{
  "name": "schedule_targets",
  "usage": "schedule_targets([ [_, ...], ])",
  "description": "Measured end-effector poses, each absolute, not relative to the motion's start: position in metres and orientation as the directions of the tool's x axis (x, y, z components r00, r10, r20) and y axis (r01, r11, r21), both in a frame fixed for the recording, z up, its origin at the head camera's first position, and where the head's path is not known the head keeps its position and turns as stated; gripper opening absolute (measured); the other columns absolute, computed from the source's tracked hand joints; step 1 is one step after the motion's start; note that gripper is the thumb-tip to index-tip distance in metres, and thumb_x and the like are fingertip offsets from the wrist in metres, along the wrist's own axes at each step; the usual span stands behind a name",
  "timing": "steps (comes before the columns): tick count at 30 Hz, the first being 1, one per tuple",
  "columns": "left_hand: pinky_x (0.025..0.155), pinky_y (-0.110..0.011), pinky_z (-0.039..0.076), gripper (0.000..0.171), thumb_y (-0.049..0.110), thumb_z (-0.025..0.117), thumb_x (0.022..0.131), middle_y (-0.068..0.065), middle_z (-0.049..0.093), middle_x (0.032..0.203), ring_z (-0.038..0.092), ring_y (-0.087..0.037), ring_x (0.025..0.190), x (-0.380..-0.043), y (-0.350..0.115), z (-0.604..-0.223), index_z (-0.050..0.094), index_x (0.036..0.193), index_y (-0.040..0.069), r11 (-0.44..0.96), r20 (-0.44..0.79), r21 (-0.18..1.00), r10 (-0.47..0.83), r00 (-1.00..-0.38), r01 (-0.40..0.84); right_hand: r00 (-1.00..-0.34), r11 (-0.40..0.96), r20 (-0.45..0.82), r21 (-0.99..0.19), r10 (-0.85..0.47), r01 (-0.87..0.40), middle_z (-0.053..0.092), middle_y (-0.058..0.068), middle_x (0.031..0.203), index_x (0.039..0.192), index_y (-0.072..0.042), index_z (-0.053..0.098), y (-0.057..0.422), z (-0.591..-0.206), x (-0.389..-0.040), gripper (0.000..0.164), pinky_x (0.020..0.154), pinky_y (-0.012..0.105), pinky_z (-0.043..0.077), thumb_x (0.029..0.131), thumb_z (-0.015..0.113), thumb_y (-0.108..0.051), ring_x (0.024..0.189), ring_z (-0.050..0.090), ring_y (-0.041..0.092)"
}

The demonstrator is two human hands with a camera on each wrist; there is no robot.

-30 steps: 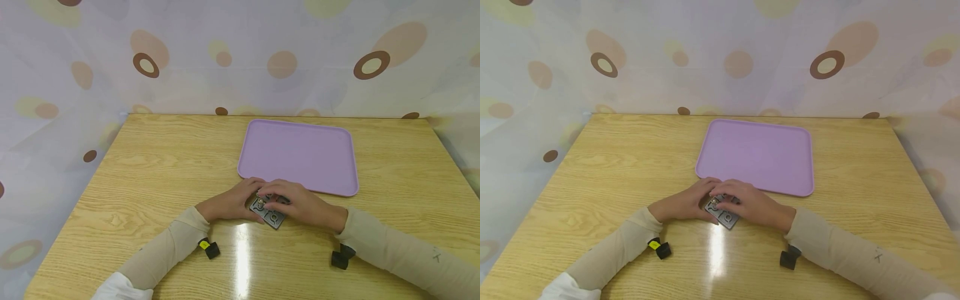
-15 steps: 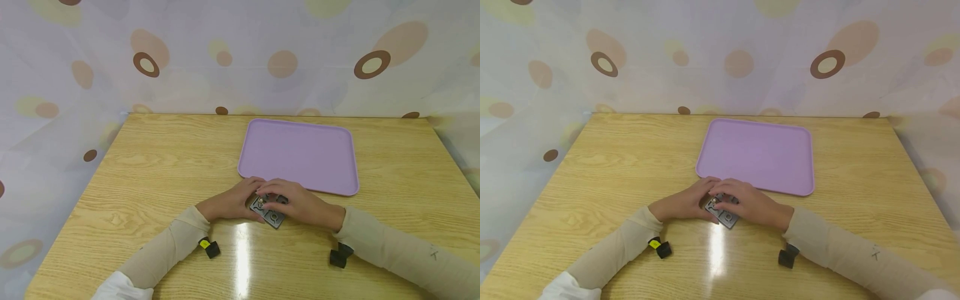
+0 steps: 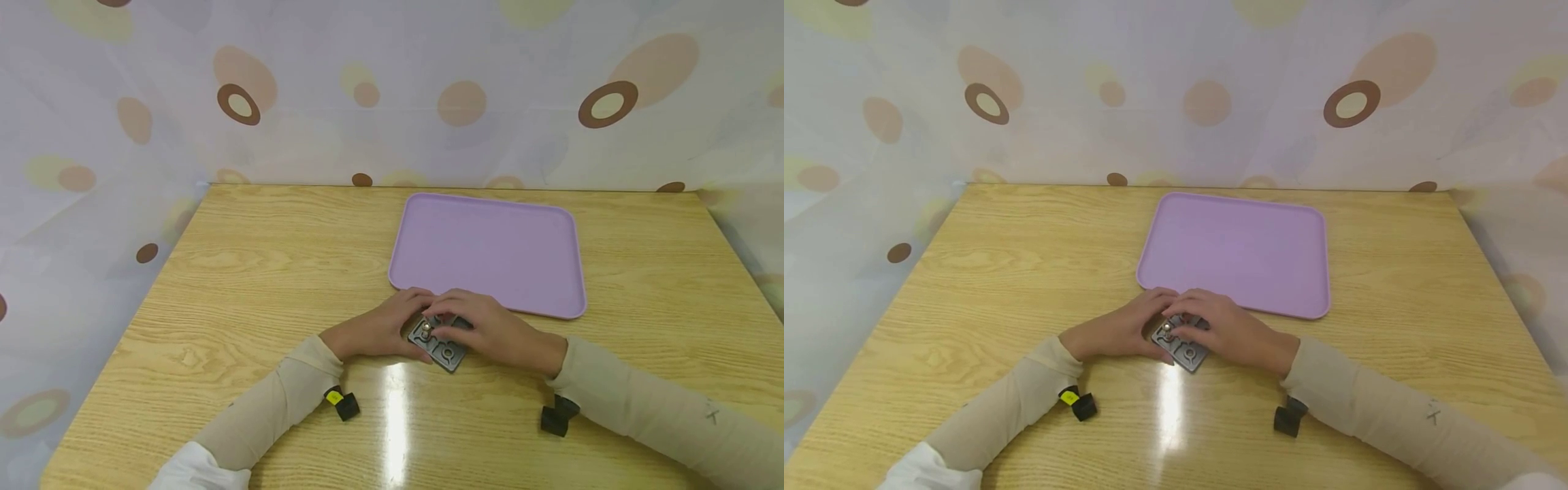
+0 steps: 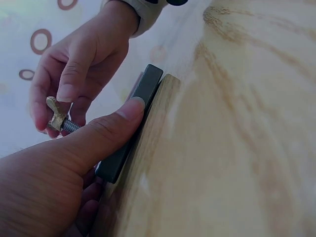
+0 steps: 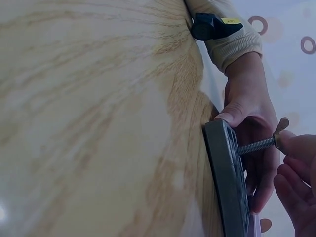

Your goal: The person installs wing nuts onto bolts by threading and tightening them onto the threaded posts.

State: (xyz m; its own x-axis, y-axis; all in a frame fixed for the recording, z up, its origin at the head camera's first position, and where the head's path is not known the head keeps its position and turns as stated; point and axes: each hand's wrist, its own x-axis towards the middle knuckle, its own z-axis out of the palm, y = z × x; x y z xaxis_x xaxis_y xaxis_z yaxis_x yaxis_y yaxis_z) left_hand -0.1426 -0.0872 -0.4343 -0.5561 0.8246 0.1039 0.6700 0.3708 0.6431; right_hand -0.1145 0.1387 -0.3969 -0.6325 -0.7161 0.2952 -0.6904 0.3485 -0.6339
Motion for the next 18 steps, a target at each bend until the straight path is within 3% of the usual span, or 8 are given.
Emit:
schedule_targets([
  [18, 0.105, -0.028, 0.028, 0.085, 0.046, 0.078, 0.071, -0.001, 0.035, 0.137, 0.031, -0.010, 0.125, -0.1426, -0.0872, -0.4330, 0.037, 0.139, 0.014, 0.361, 0.096, 0.660, 0.829, -0.551, 0.659, -0.644, 0.341, 0.363, -0.621, -0.673, -0.706, 0.063, -0.007, 0.106, 0.109, -0.014, 0.065, 0.1445, -0.4018, -0.1135, 0.022, 0.077, 0.028, 0.051, 0.087, 0.065, -0.011, 0.096, 0.058, 0.008],
])
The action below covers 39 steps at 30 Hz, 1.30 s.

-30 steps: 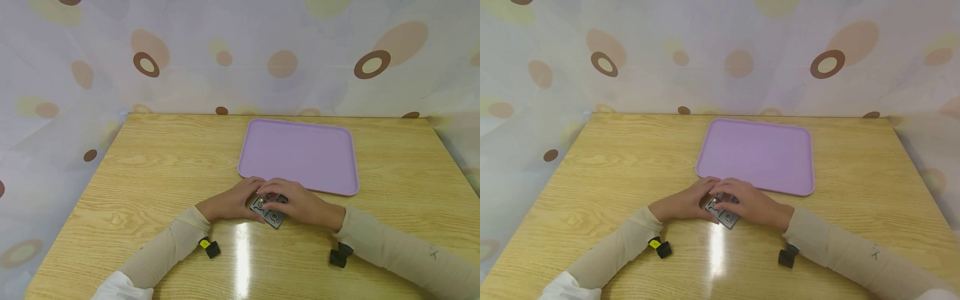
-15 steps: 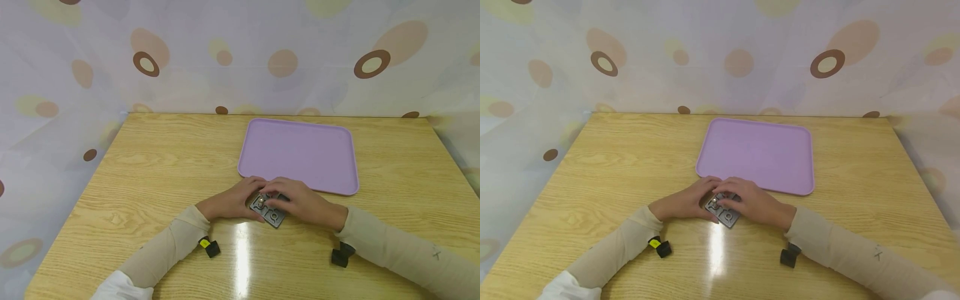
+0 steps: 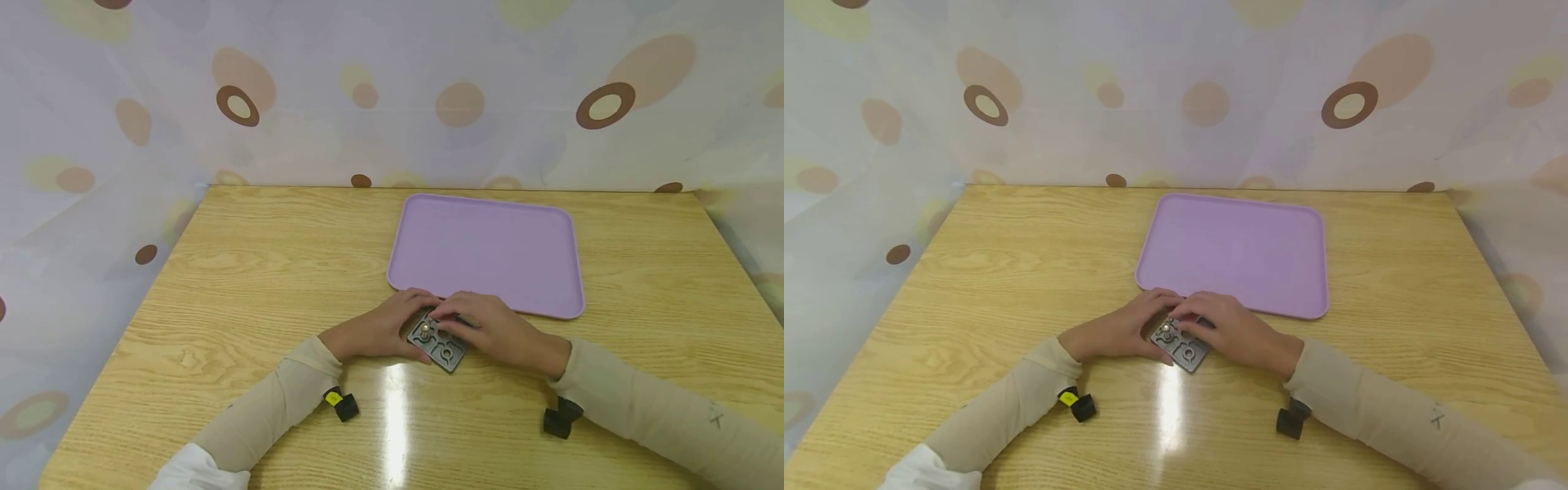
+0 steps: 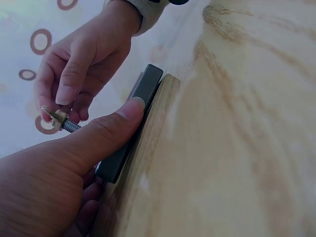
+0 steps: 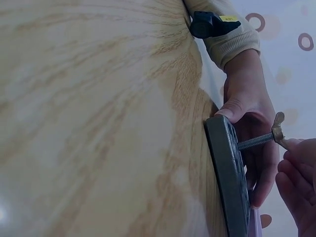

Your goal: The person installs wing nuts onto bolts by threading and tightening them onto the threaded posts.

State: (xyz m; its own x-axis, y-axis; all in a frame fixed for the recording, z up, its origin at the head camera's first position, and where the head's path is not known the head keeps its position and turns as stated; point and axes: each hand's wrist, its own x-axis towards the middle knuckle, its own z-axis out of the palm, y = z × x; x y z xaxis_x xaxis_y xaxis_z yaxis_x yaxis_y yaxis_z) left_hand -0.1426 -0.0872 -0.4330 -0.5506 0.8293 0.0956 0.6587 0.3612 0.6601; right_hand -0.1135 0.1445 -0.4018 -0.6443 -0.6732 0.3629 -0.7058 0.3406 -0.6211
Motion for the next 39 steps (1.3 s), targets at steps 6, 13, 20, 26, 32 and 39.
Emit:
schedule_targets([
  [6, 0.104, -0.027, 0.028, 0.085, 0.045, 0.077, 0.072, 0.000, 0.034, 0.138, 0.031, -0.009, 0.124, -0.1426, -0.0870, -0.4332, 0.036, 0.140, 0.014, 0.361, 0.088, 0.671, 0.829, -0.552, 0.648, -0.638, 0.327, 0.383, -0.619, -0.668, -0.714, 0.063, -0.008, 0.105, 0.106, -0.015, 0.066, 0.1449, -0.4009, -0.1135, 0.021, 0.077, 0.027, 0.050, 0.086, 0.067, -0.009, 0.095, 0.058, 0.007],
  [13, 0.105, -0.027, 0.028, 0.086, 0.045, 0.077, 0.072, -0.001, 0.034, 0.139, 0.030, -0.010, 0.125, -0.1424, -0.0866, -0.4322, 0.035, 0.140, 0.014, 0.368, 0.080, 0.665, 0.830, -0.553, 0.650, -0.628, 0.313, 0.393, -0.618, -0.671, -0.721, 0.063, -0.010, 0.102, 0.104, -0.015, 0.066, 0.1448, -0.4031, -0.1156, 0.019, 0.074, 0.026, 0.050, 0.086, 0.066, -0.009, 0.093, 0.058, 0.006],
  [20, 0.104, -0.028, 0.028, 0.087, 0.046, 0.077, 0.072, -0.001, 0.034, 0.139, 0.031, -0.011, 0.125, -0.1419, -0.0869, -0.4323, 0.035, 0.141, 0.014, 0.373, 0.081, 0.661, 0.827, -0.556, 0.651, -0.603, 0.290, 0.398, -0.612, -0.691, -0.736, 0.063, -0.010, 0.102, 0.102, -0.017, 0.066, 0.1450, -0.4053, -0.1166, 0.017, 0.076, 0.025, 0.049, 0.086, 0.066, -0.009, 0.093, 0.058, 0.007],
  [26, 0.105, -0.027, 0.027, 0.086, 0.046, 0.077, 0.072, 0.000, 0.034, 0.139, 0.030, -0.010, 0.126, -0.1419, -0.0875, -0.4340, 0.035, 0.140, 0.014, 0.367, 0.091, 0.662, 0.826, -0.556, 0.654, -0.589, 0.276, 0.376, -0.622, -0.715, -0.733, 0.062, -0.010, 0.104, 0.102, -0.019, 0.065, 0.1433, -0.4034, -0.1163, 0.016, 0.078, 0.024, 0.049, 0.087, 0.066, -0.014, 0.096, 0.056, 0.006],
  [32, 0.106, -0.027, 0.026, 0.088, 0.048, 0.078, 0.070, -0.001, 0.035, 0.137, 0.030, -0.010, 0.126, -0.1414, -0.0879, -0.4349, 0.036, 0.140, 0.014, 0.369, 0.091, 0.659, 0.825, -0.557, 0.655, -0.597, 0.267, 0.349, -0.655, -0.722, -0.706, 0.059, -0.006, 0.112, 0.111, -0.016, 0.062, 0.1417, -0.4038, -0.1153, 0.024, 0.074, 0.028, 0.050, 0.088, 0.065, -0.016, 0.093, 0.056, 0.010],
  [39, 0.105, -0.026, 0.027, 0.086, 0.045, 0.078, 0.070, -0.002, 0.036, 0.136, 0.032, -0.011, 0.124, -0.1411, -0.0879, -0.4341, 0.038, 0.138, 0.012, 0.370, 0.095, 0.660, 0.822, -0.561, 0.654, -0.608, 0.285, 0.337, -0.655, -0.719, -0.700, 0.057, -0.004, 0.118, 0.117, -0.015, 0.060, 0.1391, -0.4039, -0.1155, 0.031, 0.083, 0.029, 0.048, 0.087, 0.066, -0.021, 0.102, 0.055, 0.012],
])
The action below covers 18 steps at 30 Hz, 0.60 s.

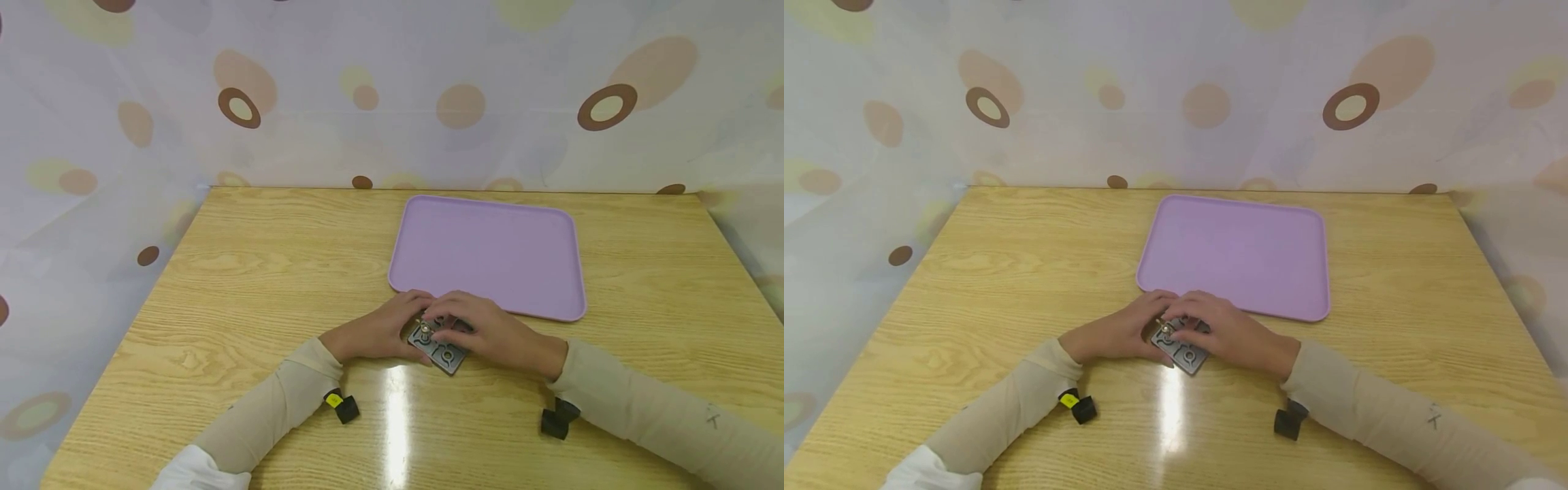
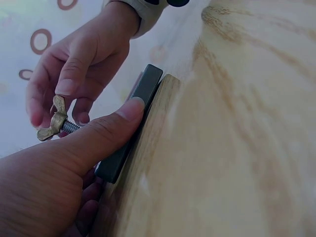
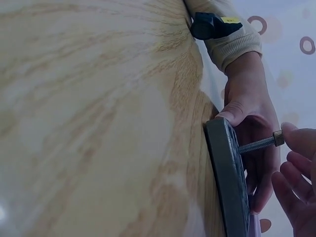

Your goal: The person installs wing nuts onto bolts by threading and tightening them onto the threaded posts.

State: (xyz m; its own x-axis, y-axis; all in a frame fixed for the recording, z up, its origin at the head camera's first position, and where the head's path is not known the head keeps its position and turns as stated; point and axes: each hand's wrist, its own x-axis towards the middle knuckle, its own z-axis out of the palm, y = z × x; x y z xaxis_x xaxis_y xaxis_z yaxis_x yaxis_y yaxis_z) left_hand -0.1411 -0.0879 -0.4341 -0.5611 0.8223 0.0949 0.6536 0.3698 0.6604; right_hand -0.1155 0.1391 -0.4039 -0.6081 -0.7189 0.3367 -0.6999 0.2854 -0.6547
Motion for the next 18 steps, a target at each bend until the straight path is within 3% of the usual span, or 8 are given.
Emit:
schedule_targets([
  [5, 0.105, -0.027, 0.027, 0.085, 0.048, 0.077, 0.071, -0.001, 0.035, 0.137, 0.032, -0.011, 0.125, -0.1414, -0.0879, -0.4347, 0.039, 0.138, 0.013, 0.378, 0.082, 0.656, 0.825, -0.559, 0.653, -0.608, 0.301, 0.328, -0.643, -0.723, -0.704, 0.055, -0.004, 0.121, 0.120, -0.016, 0.060, 0.1382, -0.4049, -0.1156, 0.034, 0.090, 0.028, 0.045, 0.087, 0.065, -0.025, 0.111, 0.051, 0.010],
  [18, 0.104, -0.027, 0.028, 0.084, 0.048, 0.077, 0.071, 0.000, 0.035, 0.137, 0.032, -0.010, 0.124, -0.1437, -0.0876, -0.4369, 0.038, 0.137, 0.014, 0.361, 0.095, 0.659, 0.830, -0.549, 0.660, -0.587, 0.285, 0.332, -0.636, -0.738, -0.717, 0.054, -0.002, 0.125, 0.122, -0.009, 0.059, 0.1352, -0.4038, -0.1159, 0.039, 0.087, 0.029, 0.047, 0.087, 0.066, -0.022, 0.111, 0.051, 0.010],
])
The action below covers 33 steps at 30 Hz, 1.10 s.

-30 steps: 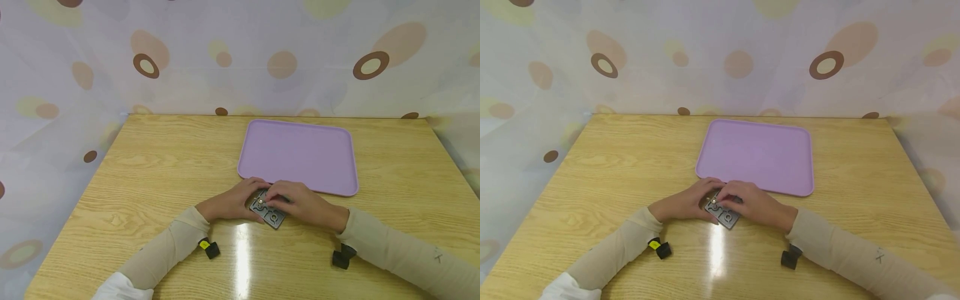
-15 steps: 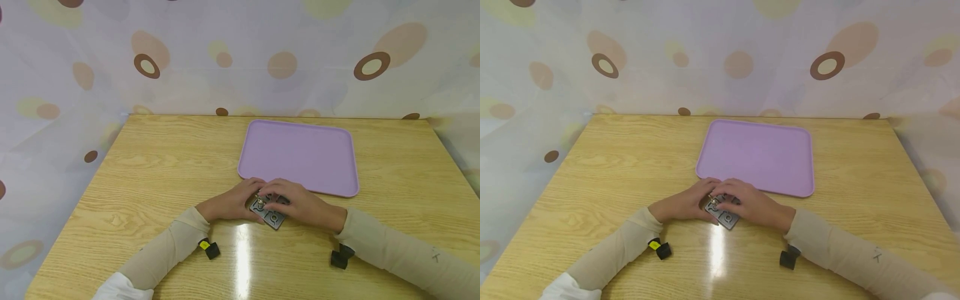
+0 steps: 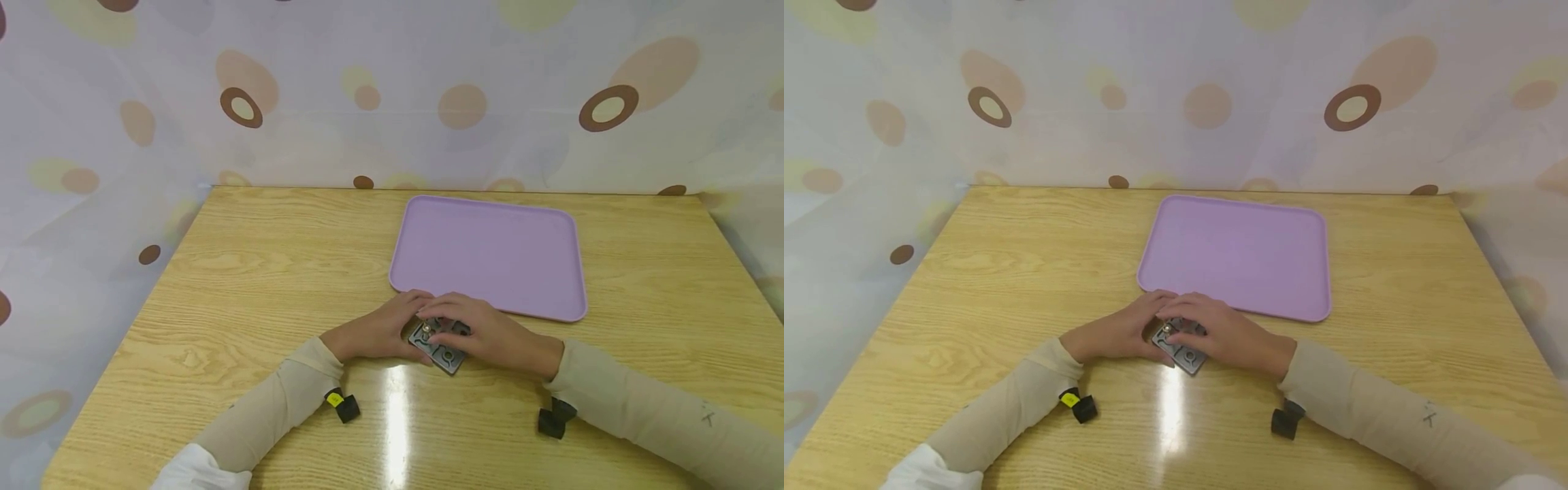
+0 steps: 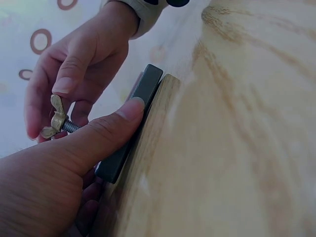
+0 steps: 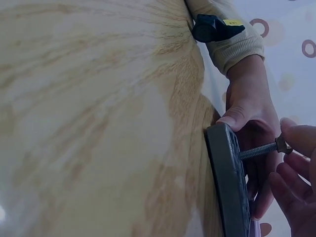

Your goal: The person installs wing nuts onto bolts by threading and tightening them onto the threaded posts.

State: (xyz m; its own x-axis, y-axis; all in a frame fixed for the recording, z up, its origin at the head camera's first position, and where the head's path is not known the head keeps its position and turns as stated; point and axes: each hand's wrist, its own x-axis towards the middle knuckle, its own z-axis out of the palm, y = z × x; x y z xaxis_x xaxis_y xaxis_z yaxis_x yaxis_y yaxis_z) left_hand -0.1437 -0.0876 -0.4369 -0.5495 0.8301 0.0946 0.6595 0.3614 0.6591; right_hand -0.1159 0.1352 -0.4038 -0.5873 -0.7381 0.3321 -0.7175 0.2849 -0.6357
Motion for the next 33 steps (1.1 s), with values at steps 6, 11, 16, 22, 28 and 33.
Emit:
schedule_targets([
  [6, 0.105, -0.027, 0.028, 0.083, 0.048, 0.076, 0.072, -0.001, 0.034, 0.137, 0.030, -0.010, 0.125, -0.1445, -0.0874, -0.4356, 0.039, 0.137, 0.014, 0.370, 0.082, 0.658, 0.831, -0.551, 0.656, -0.590, 0.300, 0.301, -0.640, -0.749, -0.707, 0.053, -0.001, 0.126, 0.123, -0.011, 0.058, 0.1355, -0.4047, -0.1175, 0.038, 0.091, 0.031, 0.045, 0.089, 0.063, -0.025, 0.116, 0.049, 0.013],
  [11, 0.105, -0.027, 0.027, 0.081, 0.047, 0.077, 0.072, 0.000, 0.034, 0.137, 0.030, -0.010, 0.125, -0.1448, -0.0870, -0.4362, 0.039, 0.136, 0.014, 0.364, 0.084, 0.664, 0.831, -0.550, 0.653, -0.593, 0.297, 0.314, -0.639, -0.741, -0.710, 0.054, -0.003, 0.124, 0.121, -0.010, 0.059, 0.1370, -0.4048, -0.1176, 0.037, 0.091, 0.031, 0.046, 0.087, 0.065, -0.023, 0.114, 0.049, 0.012],
  [16, 0.104, -0.026, 0.028, 0.082, 0.047, 0.077, 0.072, 0.000, 0.035, 0.137, 0.031, -0.009, 0.125, -0.1453, -0.0864, -0.4360, 0.039, 0.137, 0.014, 0.369, 0.089, 0.657, 0.829, -0.553, 0.658, -0.601, 0.312, 0.315, -0.630, -0.734, -0.711, 0.055, -0.004, 0.122, 0.120, -0.011, 0.060, 0.1393, -0.4027, -0.1182, 0.036, 0.090, 0.031, 0.046, 0.087, 0.067, -0.022, 0.112, 0.050, 0.010],
  [22, 0.104, -0.026, 0.028, 0.086, 0.046, 0.078, 0.071, -0.001, 0.035, 0.137, 0.032, -0.010, 0.124, -0.1450, -0.0859, -0.4332, 0.037, 0.139, 0.013, 0.363, 0.091, 0.666, 0.828, -0.554, 0.652, -0.620, 0.335, 0.305, -0.630, -0.723, -0.700, 0.056, -0.006, 0.120, 0.119, -0.012, 0.061, 0.1419, -0.4018, -0.1181, 0.031, 0.085, 0.029, 0.047, 0.089, 0.063, -0.021, 0.104, 0.054, 0.010],
  [28, 0.106, -0.027, 0.026, 0.088, 0.048, 0.077, 0.070, 0.000, 0.035, 0.138, 0.031, -0.010, 0.125, -0.1454, -0.0860, -0.4343, 0.036, 0.140, 0.014, 0.362, 0.096, 0.662, 0.827, -0.553, 0.656, -0.619, 0.327, 0.336, -0.622, -0.710, -0.711, 0.059, -0.005, 0.114, 0.116, -0.012, 0.062, 0.1443, -0.4034, -0.1183, 0.026, 0.079, 0.030, 0.050, 0.090, 0.062, -0.014, 0.096, 0.057, 0.010],
  [33, 0.106, -0.027, 0.026, 0.087, 0.049, 0.077, 0.070, 0.000, 0.035, 0.138, 0.030, -0.009, 0.126, -0.1462, -0.0859, -0.4367, 0.036, 0.140, 0.015, 0.355, 0.105, 0.656, 0.831, -0.546, 0.666, -0.619, 0.328, 0.345, -0.616, -0.705, -0.717, 0.060, -0.007, 0.111, 0.112, -0.014, 0.064, 0.1448, -0.4015, -0.1172, 0.022, 0.080, 0.029, 0.049, 0.090, 0.062, -0.012, 0.100, 0.055, 0.008],
])
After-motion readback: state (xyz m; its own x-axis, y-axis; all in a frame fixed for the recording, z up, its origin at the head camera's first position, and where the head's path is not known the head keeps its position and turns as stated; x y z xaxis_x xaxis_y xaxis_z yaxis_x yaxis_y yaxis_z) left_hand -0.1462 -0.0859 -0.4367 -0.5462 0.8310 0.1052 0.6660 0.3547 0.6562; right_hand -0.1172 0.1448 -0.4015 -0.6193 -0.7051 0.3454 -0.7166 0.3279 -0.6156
